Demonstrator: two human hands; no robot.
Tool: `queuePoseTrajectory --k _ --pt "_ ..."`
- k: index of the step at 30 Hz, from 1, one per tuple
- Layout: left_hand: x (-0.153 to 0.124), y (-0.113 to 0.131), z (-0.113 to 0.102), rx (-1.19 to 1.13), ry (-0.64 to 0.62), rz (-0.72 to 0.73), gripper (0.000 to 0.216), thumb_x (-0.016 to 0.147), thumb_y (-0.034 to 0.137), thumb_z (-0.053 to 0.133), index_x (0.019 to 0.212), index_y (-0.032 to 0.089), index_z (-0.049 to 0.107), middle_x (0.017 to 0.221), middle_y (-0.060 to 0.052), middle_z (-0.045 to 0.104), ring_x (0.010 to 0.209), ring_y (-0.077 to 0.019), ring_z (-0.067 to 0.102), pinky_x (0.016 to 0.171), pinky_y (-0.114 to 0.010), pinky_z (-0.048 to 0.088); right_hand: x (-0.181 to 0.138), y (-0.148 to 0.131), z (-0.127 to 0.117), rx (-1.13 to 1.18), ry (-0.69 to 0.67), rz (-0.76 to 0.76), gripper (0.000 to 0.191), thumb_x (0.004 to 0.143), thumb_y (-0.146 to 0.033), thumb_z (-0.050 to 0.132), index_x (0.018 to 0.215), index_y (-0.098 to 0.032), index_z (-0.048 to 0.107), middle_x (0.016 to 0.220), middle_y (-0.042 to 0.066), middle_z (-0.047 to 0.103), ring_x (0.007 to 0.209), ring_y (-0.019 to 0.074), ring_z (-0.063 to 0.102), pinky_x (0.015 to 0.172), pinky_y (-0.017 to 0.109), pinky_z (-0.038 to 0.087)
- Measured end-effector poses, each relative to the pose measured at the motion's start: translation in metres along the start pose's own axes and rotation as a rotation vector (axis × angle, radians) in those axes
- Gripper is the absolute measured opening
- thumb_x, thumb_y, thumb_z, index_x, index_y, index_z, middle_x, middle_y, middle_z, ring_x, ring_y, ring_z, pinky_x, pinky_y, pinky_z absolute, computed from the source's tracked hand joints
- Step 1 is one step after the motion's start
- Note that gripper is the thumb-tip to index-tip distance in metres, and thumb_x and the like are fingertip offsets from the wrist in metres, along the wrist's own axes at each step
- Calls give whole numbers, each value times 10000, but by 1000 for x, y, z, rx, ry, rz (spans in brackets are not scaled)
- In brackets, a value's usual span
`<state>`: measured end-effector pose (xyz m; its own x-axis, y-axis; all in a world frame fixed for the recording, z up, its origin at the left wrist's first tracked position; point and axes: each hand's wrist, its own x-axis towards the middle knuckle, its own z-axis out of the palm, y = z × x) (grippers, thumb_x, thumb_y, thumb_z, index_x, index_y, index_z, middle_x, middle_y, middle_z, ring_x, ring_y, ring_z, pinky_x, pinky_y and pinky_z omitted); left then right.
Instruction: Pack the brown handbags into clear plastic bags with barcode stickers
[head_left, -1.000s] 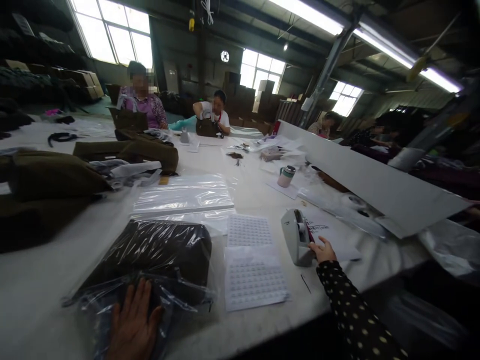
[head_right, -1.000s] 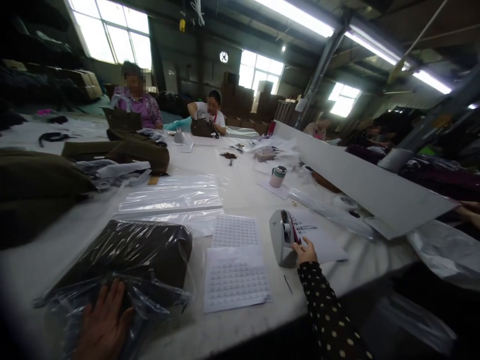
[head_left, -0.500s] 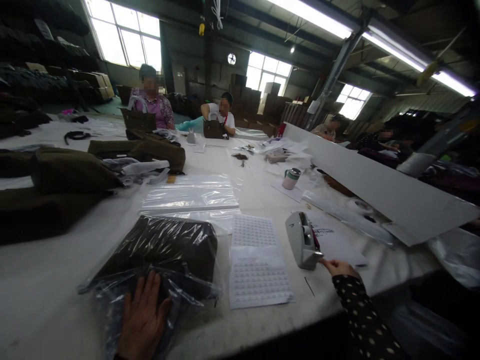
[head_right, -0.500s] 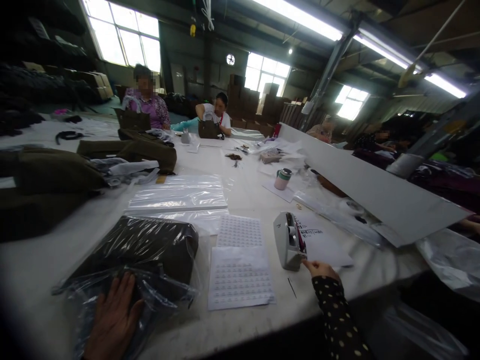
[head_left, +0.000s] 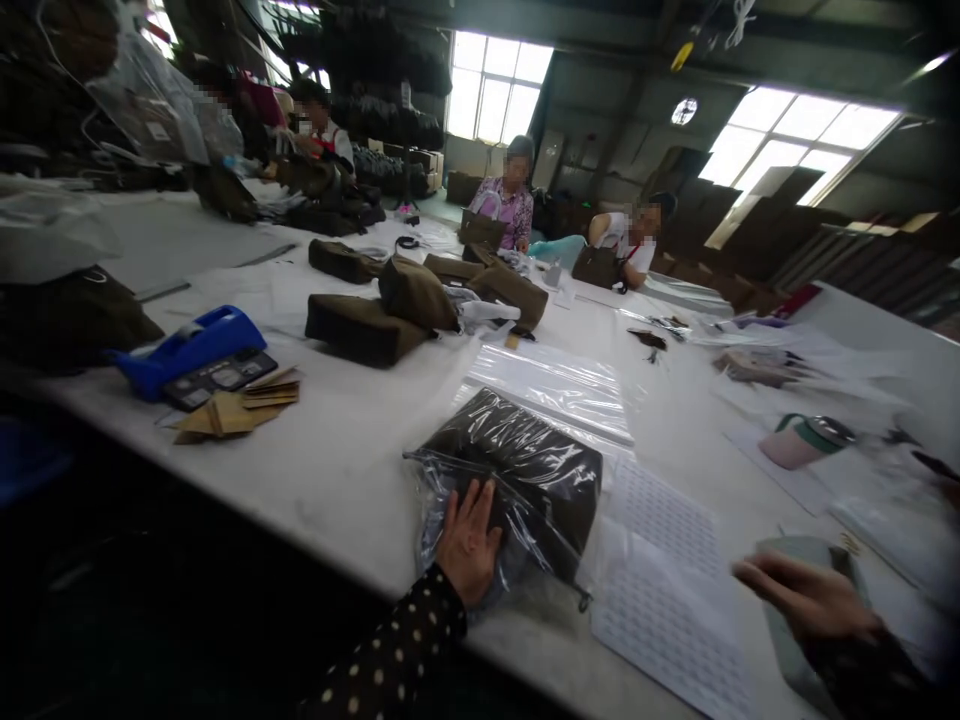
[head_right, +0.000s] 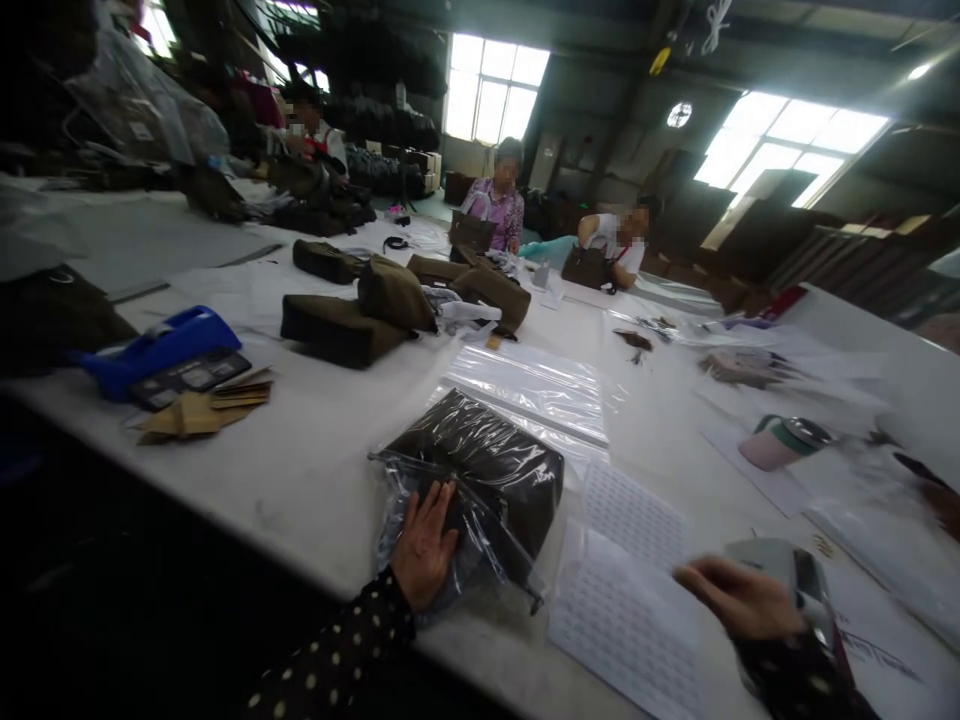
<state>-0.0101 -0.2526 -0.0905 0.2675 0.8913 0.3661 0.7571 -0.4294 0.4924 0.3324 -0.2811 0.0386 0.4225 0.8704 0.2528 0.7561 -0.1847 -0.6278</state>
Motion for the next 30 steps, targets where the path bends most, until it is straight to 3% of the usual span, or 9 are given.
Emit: queuePoseTrajectory --k 2,4,8,11,17,21,24,27,30 --pt "-1 1 -1 -14 -9 -12 606 882 182 347 1412 144 55 1400 -106 355 1325 -232 234 1069 -513 205 9 -48 28 17 -559 -249 400 552 -613 623 450 -225 622 460 28 533 443 118 451 473 286 368" --pt "-1 0 0 -19 -11 -10 612 880 201 368 1410 143 66 1401 -103 354 1324 -229 236 1071 -509 209 17 -104 69 7 -742 -470 370 643 -571 587 545 -222 663 564 19 594 503 119 495 500 261 387" --pt "-3 -3 5 -13 30 -1 666 869 217 396 1407 120 16 1382 -124 380 1311 -225 271 1069 -499 227 19 -191 150 -480 -884 -824 226 662 -479 641 622 -261 685 590 -20 635 616 136 583 592 238 428" --pt "-5 -5 8 20 49 -35 701 865 233 398 1400 71 -26 1405 -158 326 1316 -216 262 1070 -467 242 15 -212 182 -721 -835 -845 172 608 -366 716 637 -198 692 651 63 667 668 220 619 592 304 453" --pt "-4 -2 14 193 -61 22 585 865 305 401 1393 148 205 1457 -79 235 1343 -265 161 1065 -492 218 27 -203 182 -857 -698 -740 398 532 -427 760 765 -118 667 770 157 665 806 322 604 677 420 468" --pt "-1 0 6 196 -67 23 539 860 268 401 1372 152 279 1461 -75 229 1349 -259 130 1071 -463 209 63 -188 147 -872 -533 -597 673 520 -574 715 991 -112 582 914 165 627 857 323 573 664 425 475" --pt "-7 -8 -17 39 93 -46 470 849 265 430 1304 156 398 1439 -102 276 1339 -279 156 1072 -463 206 64 -171 111 -846 -418 -570 505 678 -430 664 1063 -129 539 987 153 589 923 293 535 742 402 455" --pt "-23 -26 -48 -299 311 -397 446 799 335 510 1210 168 470 1368 -127 362 1273 -296 294 1048 -466 259 7 -144 95 -543 -356 -815 300 772 -277 579 1052 -176 544 969 89 584 903 218 509 819 344 416" --pt "-30 -44 -69 -875 309 -1007 439 752 387 548 1151 220 473 1281 -94 439 1083 -278 499 858 -437 458 -87 -108 119 -252 -334 -1072 256 832 -227 481 1082 -253 530 963 27 595 879 167 514 781 307 419"
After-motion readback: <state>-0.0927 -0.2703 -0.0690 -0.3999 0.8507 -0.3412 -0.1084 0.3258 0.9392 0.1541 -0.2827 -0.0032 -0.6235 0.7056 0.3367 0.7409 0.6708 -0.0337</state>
